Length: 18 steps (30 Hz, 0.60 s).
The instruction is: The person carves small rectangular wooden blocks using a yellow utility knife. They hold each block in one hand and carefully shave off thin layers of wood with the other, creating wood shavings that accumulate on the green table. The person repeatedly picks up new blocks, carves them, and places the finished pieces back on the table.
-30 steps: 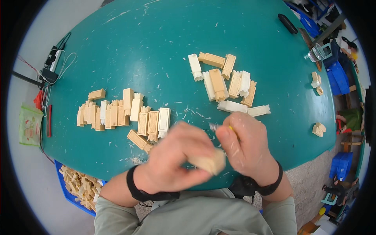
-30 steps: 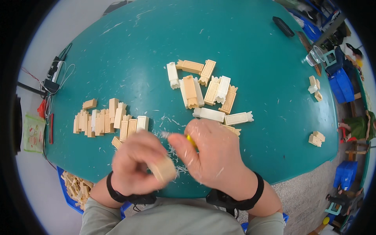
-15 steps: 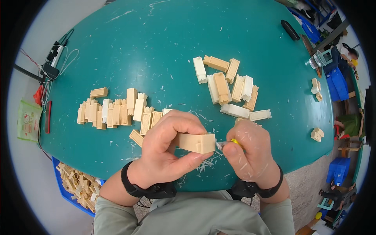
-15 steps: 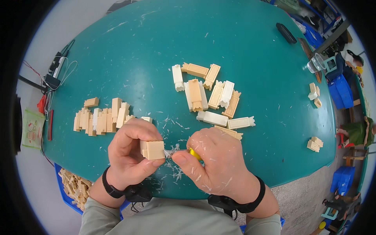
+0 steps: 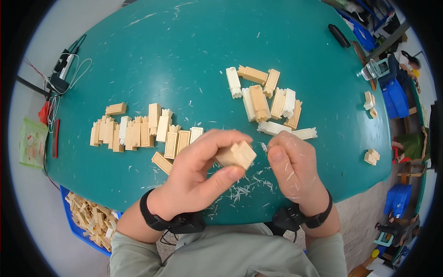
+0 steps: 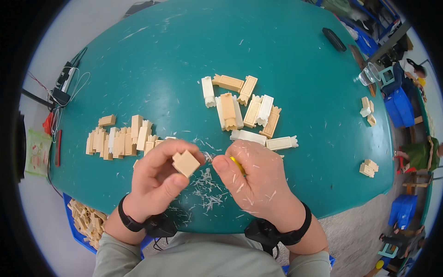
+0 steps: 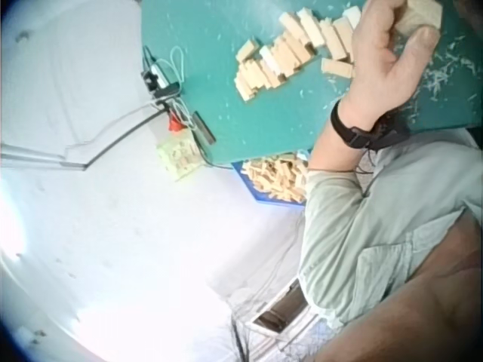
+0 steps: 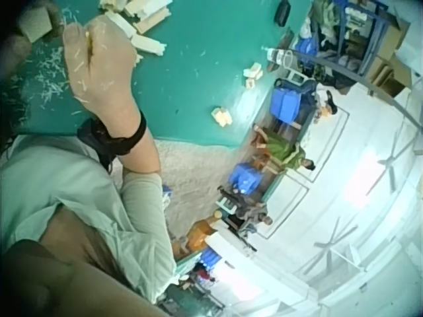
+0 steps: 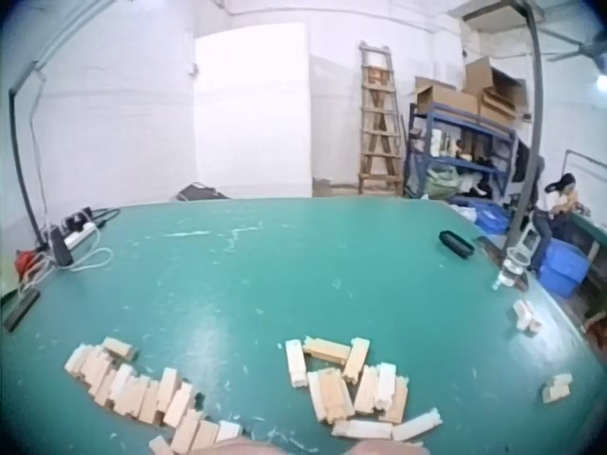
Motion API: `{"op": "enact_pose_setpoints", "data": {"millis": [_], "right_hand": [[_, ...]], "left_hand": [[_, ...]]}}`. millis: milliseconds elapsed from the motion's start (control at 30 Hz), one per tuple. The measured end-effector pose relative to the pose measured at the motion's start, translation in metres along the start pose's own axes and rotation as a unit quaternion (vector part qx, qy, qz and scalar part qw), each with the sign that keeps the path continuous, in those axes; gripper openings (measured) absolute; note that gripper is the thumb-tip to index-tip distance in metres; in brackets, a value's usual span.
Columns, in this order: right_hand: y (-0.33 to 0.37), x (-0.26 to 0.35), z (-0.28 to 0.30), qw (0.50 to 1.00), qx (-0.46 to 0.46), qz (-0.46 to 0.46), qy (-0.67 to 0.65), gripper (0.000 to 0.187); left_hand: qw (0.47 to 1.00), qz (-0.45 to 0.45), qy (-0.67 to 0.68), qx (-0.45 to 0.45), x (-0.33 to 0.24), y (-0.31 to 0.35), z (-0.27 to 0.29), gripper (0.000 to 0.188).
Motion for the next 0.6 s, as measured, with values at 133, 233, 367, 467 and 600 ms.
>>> {"op": "enact_pose_setpoints", "data": {"millis": [133,233,367,467,600], "right_hand": [[0.001,0.000,-0.004,0.999,0.015,-0.023,-0.033,0.030],[0.002,-0.002,-0.004,0.999,0.031,0.002,-0.026,0.029],[0.002,0.002,-0.001,0.998,0.043,0.052,-0.018,0.029],[0.002,0.001,0.001,0.996,0.036,0.086,-0.008,0.029],[0.003,0.001,-0.001,0.994,0.039,0.103,-0.002,0.029]], "left_hand": [[0.998,-0.027,0.045,-0.029,0.000,0.001,-0.002,0.038],[0.996,-0.086,0.011,-0.035,0.005,0.004,-0.002,0.040],[0.975,-0.145,-0.166,0.012,-0.002,-0.004,0.008,0.035],[0.970,-0.110,-0.213,0.044,-0.010,-0.006,0.008,0.033],[0.997,-0.074,0.034,0.005,0.007,0.003,0.001,0.035]]}}
Point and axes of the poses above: each hand's wrist, its own y-axis away from the middle knuckle, its own z-axis out of the back of the hand, x = y × z, the point moved 1 cm from there along -y, towards the middle knuckle, and after that the axes turned 2 degrees about y, right-handed, at the moved point
